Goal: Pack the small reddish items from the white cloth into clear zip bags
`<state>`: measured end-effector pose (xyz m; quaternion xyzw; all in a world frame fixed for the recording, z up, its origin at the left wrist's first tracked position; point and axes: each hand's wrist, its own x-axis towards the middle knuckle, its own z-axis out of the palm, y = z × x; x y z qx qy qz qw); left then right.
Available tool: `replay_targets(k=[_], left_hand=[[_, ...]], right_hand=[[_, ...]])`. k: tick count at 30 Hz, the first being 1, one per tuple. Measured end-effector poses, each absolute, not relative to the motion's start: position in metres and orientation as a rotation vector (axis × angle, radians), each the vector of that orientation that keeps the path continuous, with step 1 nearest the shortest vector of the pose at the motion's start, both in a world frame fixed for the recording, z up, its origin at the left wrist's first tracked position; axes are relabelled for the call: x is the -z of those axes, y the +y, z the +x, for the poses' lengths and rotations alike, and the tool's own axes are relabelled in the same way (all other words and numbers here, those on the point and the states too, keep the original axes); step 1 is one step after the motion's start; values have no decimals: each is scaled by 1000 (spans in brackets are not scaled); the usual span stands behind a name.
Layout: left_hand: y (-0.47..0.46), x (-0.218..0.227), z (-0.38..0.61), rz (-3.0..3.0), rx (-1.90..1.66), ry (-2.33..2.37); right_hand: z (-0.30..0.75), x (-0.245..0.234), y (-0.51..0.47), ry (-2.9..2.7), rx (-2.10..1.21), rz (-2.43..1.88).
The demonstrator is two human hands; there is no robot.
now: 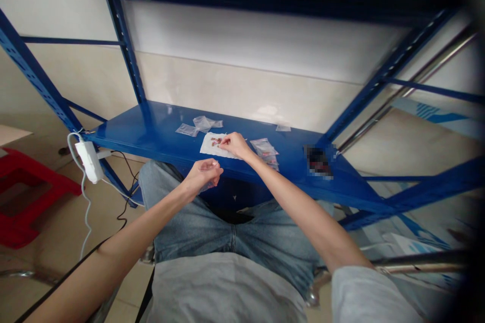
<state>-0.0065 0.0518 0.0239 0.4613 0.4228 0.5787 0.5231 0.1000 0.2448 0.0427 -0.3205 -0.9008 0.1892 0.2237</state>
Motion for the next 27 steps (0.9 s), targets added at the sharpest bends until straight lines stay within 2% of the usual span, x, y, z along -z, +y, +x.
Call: replay_targets(k=[4, 10, 20, 27], left_hand=[[51, -25, -6, 1100, -1381, 1037], [51, -26, -3, 1119, -1362, 1052], [48, -27, -3, 1158, -1342, 1043], [51, -25, -6, 1152, -1343, 1042]], right_hand=[[98, -54, 242, -2485, -467, -872], [101, -71, 238, -2526, -214, -811], [95, -52, 237, -2609, -232, -903], [92, -57, 232, -2582, -153, -879]])
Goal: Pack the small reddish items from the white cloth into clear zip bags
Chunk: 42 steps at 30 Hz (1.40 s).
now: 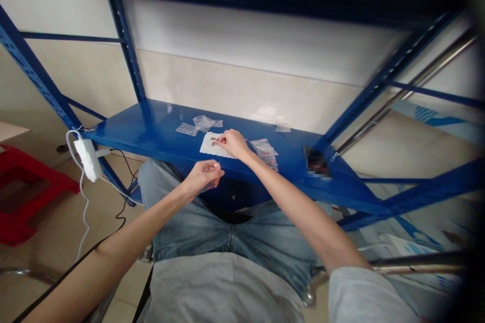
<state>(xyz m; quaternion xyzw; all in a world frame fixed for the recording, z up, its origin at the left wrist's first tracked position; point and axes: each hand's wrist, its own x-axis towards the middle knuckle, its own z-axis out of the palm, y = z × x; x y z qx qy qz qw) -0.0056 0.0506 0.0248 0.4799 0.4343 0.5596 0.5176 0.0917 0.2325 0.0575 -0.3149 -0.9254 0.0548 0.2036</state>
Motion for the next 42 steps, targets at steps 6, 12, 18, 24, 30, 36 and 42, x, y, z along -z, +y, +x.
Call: replay_targets(k=[6, 12, 18, 24, 30, 36, 42], left_hand=[[48, -27, -6, 1150, -1354, 1025], [46, -29, -2, 1255, -1264, 1078], [36, -26, 19, 1377, -1081, 1033], [27, -18, 37, 1211, -969, 927], [19, -18, 43, 1182, -940, 797], [17, -26, 41, 1139, -945, 766], [26, -18, 34, 1348, -945, 942]], right_hand=[[99, -87, 210, -2415, -650, -652], [140, -110, 141, -2488, -980, -360], [175, -90, 102, -2654, -703, -493], [199, -69, 91, -2513, -810, -629], [216, -67, 77, -2494, -880, -579], [228, -64, 66, -2293, -785, -614], [235, -60, 77, -2062, -704, -726]])
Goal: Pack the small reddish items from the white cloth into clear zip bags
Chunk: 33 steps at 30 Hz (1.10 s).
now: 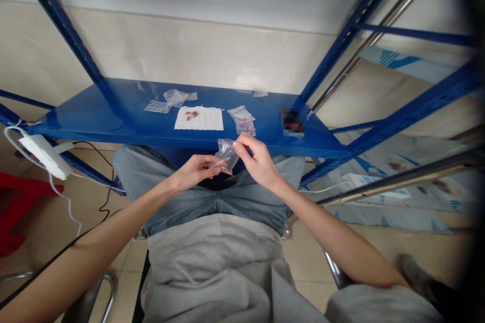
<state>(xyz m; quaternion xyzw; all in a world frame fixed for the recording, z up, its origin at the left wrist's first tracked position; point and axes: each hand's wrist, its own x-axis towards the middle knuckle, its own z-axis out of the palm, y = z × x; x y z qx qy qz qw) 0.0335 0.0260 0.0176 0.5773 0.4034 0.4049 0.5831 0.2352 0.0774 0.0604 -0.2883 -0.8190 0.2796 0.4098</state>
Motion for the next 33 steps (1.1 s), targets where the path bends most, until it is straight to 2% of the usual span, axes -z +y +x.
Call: replay_targets(k=[15, 24, 29, 33], left_hand=[[26, -18, 35, 1190, -1194, 998], [25, -15, 34, 1470, -975, 992], [24, -16, 33, 1566, -987, 1033], [25, -21, 30, 1487, -1177, 1069]], right_hand=[[225, -34, 85, -1755, -1418, -700], [220, -28, 80, -1767, -1438, -668], [221, -35, 78, -1693, -1404, -749], [221, -34, 77, -1604, -1393, -837]])
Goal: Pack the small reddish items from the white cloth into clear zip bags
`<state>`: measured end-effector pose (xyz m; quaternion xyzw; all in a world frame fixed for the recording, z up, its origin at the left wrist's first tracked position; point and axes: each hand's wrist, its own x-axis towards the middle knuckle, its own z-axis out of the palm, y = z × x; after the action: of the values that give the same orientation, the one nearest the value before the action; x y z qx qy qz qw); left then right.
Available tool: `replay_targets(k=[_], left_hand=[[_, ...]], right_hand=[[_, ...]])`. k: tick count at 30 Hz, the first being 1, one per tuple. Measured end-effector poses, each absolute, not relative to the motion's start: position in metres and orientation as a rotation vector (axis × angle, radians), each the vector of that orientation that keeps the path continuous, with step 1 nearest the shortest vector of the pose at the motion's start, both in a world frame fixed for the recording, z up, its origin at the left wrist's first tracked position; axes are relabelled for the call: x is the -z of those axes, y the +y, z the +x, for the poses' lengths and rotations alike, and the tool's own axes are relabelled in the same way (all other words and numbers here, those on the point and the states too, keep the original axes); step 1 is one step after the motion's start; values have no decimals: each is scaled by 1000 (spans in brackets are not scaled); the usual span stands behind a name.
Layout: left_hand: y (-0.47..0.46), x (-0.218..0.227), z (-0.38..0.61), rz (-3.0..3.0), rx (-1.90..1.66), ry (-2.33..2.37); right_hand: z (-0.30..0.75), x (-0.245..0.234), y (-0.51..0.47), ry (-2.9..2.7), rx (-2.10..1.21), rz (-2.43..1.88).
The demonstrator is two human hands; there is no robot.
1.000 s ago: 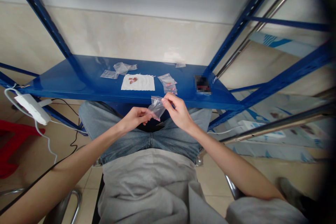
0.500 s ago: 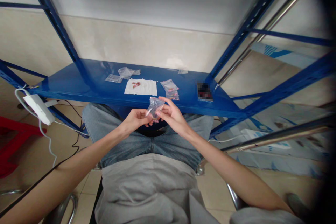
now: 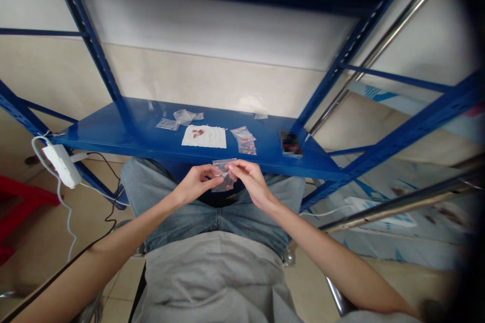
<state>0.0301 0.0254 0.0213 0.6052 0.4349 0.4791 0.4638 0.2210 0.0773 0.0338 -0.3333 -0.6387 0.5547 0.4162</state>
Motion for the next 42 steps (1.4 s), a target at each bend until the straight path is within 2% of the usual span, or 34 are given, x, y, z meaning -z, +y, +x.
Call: replay_targets(k=[3, 12, 21, 33, 42], left_hand=[[27, -26, 26, 1388, -1320, 1122], [27, -26, 26, 1316, -1408, 1110], [29, -28, 21, 1216, -1507, 1053], [22, -31, 26, 1349, -1466, 1032], [26, -32, 27, 1309, -1513, 1058]], right_hand=[[220, -32, 76, -1608, -1438, -835], [220, -35, 74, -1607, -1498, -802], [224, -44, 72, -1695, -1348, -718], [226, -45, 75, -1809, -1299, -716], [221, -42, 77, -1583, -1292, -730]])
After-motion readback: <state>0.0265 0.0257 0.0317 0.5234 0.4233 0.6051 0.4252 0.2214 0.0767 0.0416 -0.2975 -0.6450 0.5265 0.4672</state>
